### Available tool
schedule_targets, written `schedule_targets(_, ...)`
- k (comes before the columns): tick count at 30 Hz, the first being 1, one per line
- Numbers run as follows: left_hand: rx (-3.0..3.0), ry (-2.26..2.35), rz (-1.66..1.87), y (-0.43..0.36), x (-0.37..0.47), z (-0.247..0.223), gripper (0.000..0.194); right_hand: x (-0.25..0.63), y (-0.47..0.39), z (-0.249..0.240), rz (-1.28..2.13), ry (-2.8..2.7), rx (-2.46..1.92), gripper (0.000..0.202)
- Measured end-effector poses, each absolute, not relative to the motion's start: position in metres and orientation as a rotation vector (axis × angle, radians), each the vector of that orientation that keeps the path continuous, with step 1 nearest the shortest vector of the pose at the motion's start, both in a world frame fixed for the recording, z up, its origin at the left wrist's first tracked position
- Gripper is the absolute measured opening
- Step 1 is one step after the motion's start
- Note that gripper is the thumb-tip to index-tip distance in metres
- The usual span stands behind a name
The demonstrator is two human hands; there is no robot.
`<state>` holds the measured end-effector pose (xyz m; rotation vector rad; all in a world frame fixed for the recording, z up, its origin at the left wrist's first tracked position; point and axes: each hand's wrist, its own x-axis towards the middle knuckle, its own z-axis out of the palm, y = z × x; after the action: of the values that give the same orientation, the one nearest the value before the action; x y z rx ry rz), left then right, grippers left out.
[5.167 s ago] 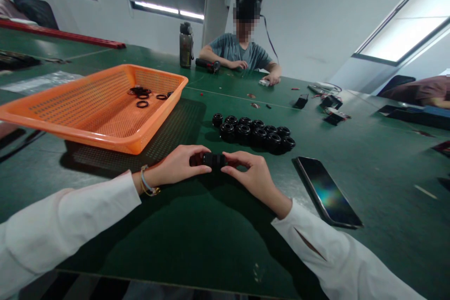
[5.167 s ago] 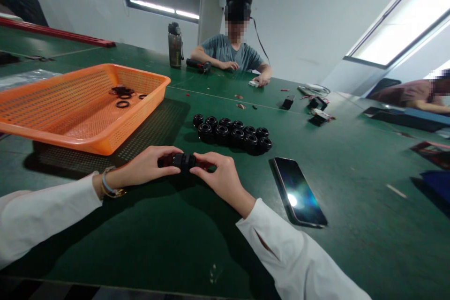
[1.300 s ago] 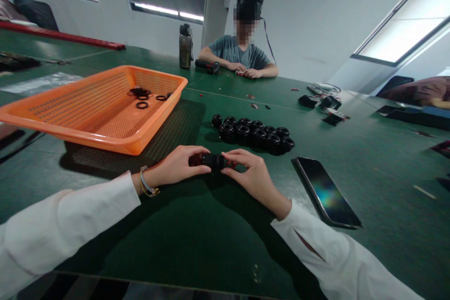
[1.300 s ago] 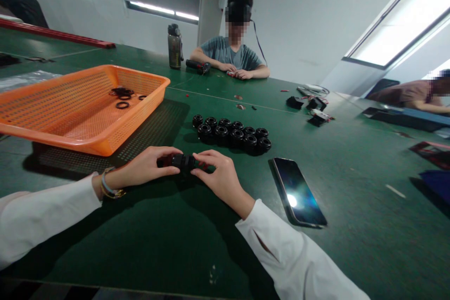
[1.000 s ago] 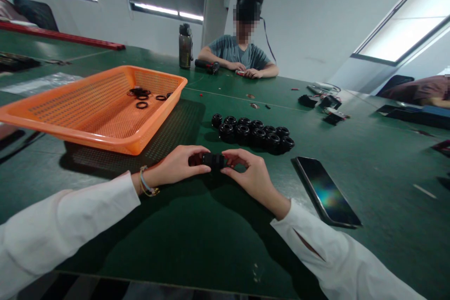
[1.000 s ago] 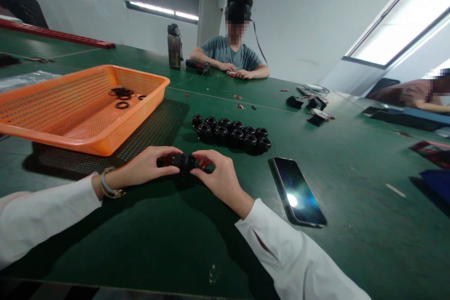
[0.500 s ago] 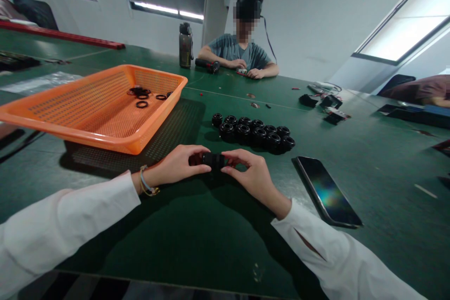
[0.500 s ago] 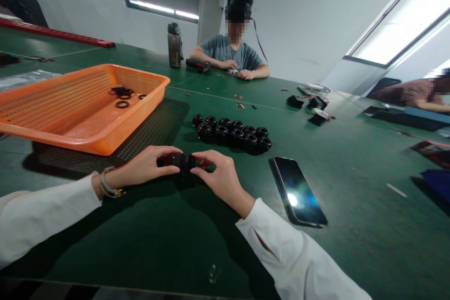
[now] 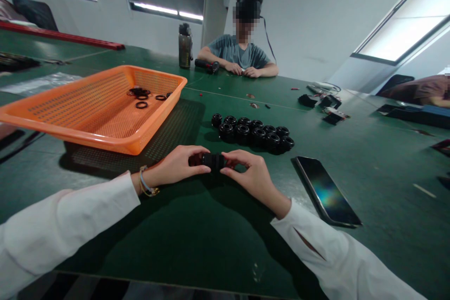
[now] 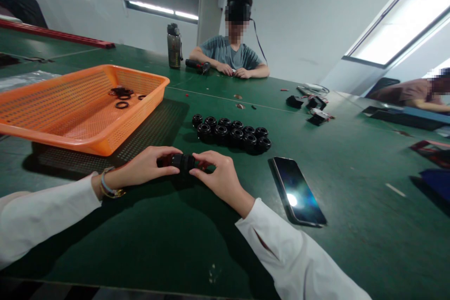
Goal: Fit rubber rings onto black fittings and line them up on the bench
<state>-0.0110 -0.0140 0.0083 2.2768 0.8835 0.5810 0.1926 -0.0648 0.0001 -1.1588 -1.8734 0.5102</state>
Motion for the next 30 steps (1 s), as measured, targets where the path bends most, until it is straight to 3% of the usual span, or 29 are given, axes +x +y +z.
schedule_targets(16, 2.272, 0.893, 0.583, -0.0126, -0.0105, 0.0074, 0.036, 0.1904, -0.0650, -0.0016, 0.570, -1.780, -1.200, 0.031)
schedule_targets(30, 2.273, 0.892, 0.579, -0.0135, -0.0105, 0.0078, 0.038, 0.1910, -0.0660, -0.0005, 0.571, -1.789, -1.208, 0.023)
